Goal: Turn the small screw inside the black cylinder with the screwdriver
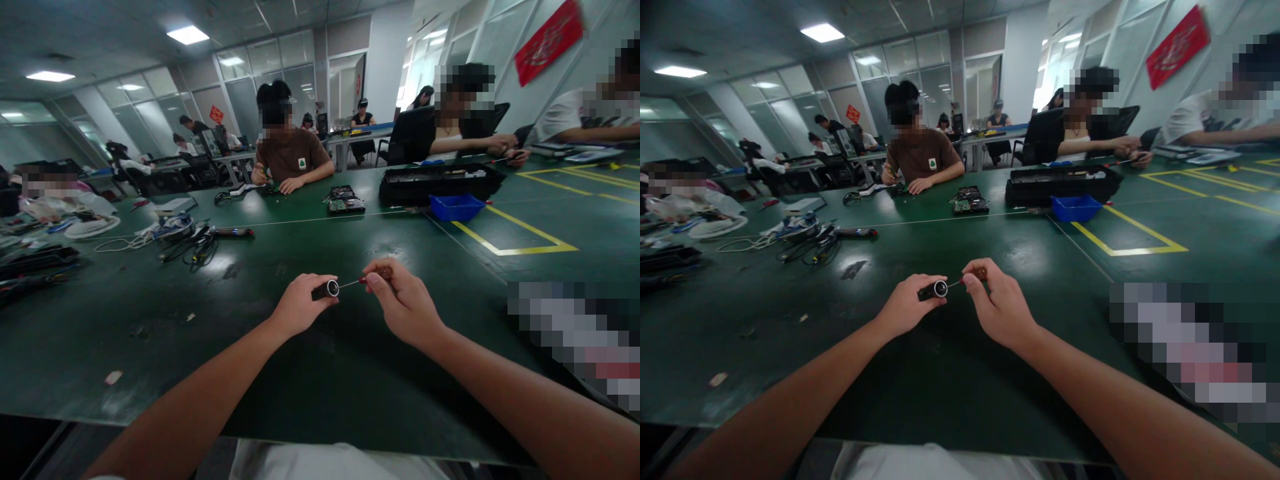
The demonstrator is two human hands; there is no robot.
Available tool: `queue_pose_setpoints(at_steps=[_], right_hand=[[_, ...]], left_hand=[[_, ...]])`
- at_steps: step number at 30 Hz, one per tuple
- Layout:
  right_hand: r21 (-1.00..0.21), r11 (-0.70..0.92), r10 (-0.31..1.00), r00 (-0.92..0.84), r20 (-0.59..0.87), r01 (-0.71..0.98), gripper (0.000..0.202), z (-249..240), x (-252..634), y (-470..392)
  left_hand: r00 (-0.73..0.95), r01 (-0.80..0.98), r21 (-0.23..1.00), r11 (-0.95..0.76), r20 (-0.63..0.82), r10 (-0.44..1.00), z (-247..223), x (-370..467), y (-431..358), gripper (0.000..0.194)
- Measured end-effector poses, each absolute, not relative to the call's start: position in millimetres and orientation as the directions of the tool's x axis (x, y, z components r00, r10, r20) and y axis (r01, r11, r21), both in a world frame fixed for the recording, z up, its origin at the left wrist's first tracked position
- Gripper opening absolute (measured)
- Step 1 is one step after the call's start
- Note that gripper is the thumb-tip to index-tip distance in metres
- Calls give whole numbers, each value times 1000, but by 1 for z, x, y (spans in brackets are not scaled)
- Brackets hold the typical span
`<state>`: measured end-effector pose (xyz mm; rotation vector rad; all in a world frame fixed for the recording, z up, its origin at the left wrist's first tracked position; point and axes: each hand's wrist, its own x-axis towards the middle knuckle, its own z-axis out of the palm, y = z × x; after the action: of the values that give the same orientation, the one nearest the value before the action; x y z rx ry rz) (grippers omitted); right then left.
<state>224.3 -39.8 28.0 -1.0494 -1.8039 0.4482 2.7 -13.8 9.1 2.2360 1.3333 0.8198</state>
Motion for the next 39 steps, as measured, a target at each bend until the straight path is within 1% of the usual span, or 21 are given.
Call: queue_pose_setpoints(at_steps=[5,9,12,15,20,31,39], right_hand=[[-657,553,804,-121,582,512,16,28,224,-38],[-648,568,789,-114,603,507,16,28,225,-38],[-651,584,786,-137,603,484,15,30,225,-39],[-630,593,782,-172,599,501,14,31,224,-40],[-619,560,793,-140,593,550,15,30,224,-40],[-601,531,789,-89,608,597,17,32,224,-37],[-616,517,792,-60,607,595,16,32,225,-38]], left_hand=[[379,647,612,-454,259,888,9,2,-14,41],[388,640,613,-463,263,883,8,2,-14,42],[390,639,617,-460,256,885,8,2,-14,42],[392,633,617,-467,265,881,8,3,-14,41],[390,638,616,-463,260,883,8,4,-13,42],[380,658,608,-444,241,893,9,2,-13,41],[338,643,649,-407,235,911,11,1,-15,42]])
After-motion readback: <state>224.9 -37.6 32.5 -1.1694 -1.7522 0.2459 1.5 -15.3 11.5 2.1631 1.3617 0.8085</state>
